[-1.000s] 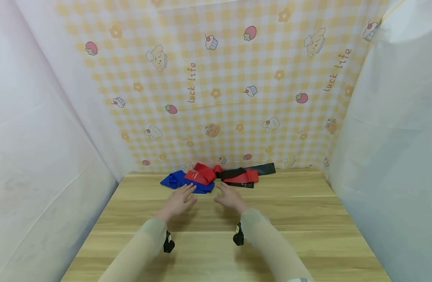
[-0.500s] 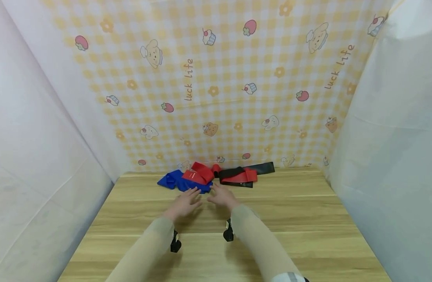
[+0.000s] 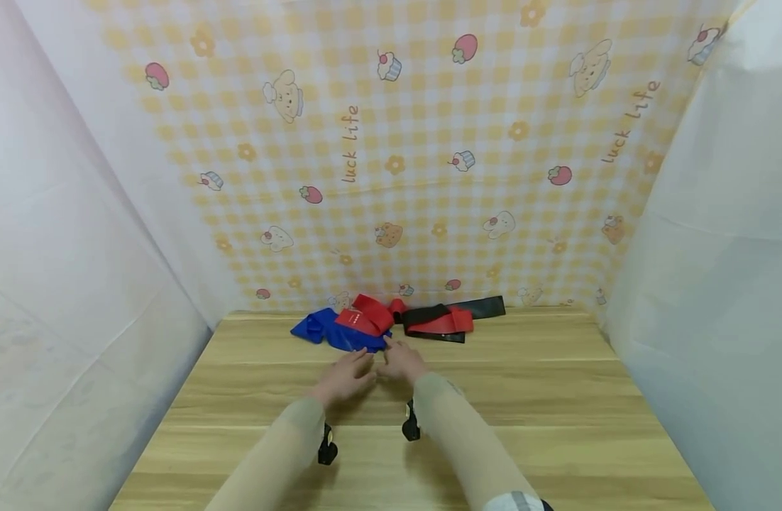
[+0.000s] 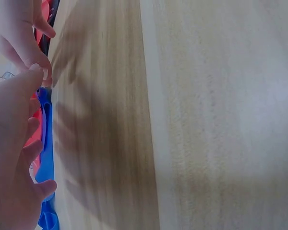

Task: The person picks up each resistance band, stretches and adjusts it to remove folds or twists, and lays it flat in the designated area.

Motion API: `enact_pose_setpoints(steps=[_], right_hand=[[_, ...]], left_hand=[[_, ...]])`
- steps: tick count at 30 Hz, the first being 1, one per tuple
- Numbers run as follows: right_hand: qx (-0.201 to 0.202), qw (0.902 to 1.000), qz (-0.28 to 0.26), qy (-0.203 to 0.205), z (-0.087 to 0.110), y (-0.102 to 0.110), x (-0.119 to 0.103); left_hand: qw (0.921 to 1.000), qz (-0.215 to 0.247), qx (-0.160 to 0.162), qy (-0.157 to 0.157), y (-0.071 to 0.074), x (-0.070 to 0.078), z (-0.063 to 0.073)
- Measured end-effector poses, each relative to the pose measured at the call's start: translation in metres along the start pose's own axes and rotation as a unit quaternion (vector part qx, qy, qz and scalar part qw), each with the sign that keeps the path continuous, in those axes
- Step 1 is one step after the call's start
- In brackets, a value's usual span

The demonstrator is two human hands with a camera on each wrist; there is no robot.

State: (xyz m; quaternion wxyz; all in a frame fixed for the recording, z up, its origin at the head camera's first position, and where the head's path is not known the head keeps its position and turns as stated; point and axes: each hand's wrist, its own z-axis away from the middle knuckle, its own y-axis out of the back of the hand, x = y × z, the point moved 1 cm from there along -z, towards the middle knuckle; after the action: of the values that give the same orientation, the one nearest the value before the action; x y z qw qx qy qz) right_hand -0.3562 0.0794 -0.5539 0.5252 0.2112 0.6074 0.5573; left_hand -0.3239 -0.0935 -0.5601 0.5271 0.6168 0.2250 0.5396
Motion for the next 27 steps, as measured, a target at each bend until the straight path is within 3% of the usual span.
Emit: enact_pose_setpoints(steps=[6,12,20,23,27], right_hand=[[-0.003,0.9998,-0.004,-0.020,-0.004,0.000,0.002],[0.000,0.9999,0.001,0.011,-0.009,0.002,0.000],[0.022,0.9964,-0.044,0.069,-0.009,0.013,-0.004],[0.029,0.9937,-0.071,0.081,-0.007,0.024,-0.010],[0.044,0.9909,-0.091,0.089,-0.006,0.040,-0.018]], left_hand=[[1.0000,0.004,-0.001,-0.004,-0.003,0.001,0.002],[0.9996,0.015,0.017,-0.014,-0.002,-0.007,0.005],[0.9940,0.101,0.038,0.015,0.001,-0.014,0.005],[0.9879,0.143,0.055,0.021,0.004,-0.015,0.004],[0.9775,0.193,0.069,0.053,0.009,-0.017,0.002]])
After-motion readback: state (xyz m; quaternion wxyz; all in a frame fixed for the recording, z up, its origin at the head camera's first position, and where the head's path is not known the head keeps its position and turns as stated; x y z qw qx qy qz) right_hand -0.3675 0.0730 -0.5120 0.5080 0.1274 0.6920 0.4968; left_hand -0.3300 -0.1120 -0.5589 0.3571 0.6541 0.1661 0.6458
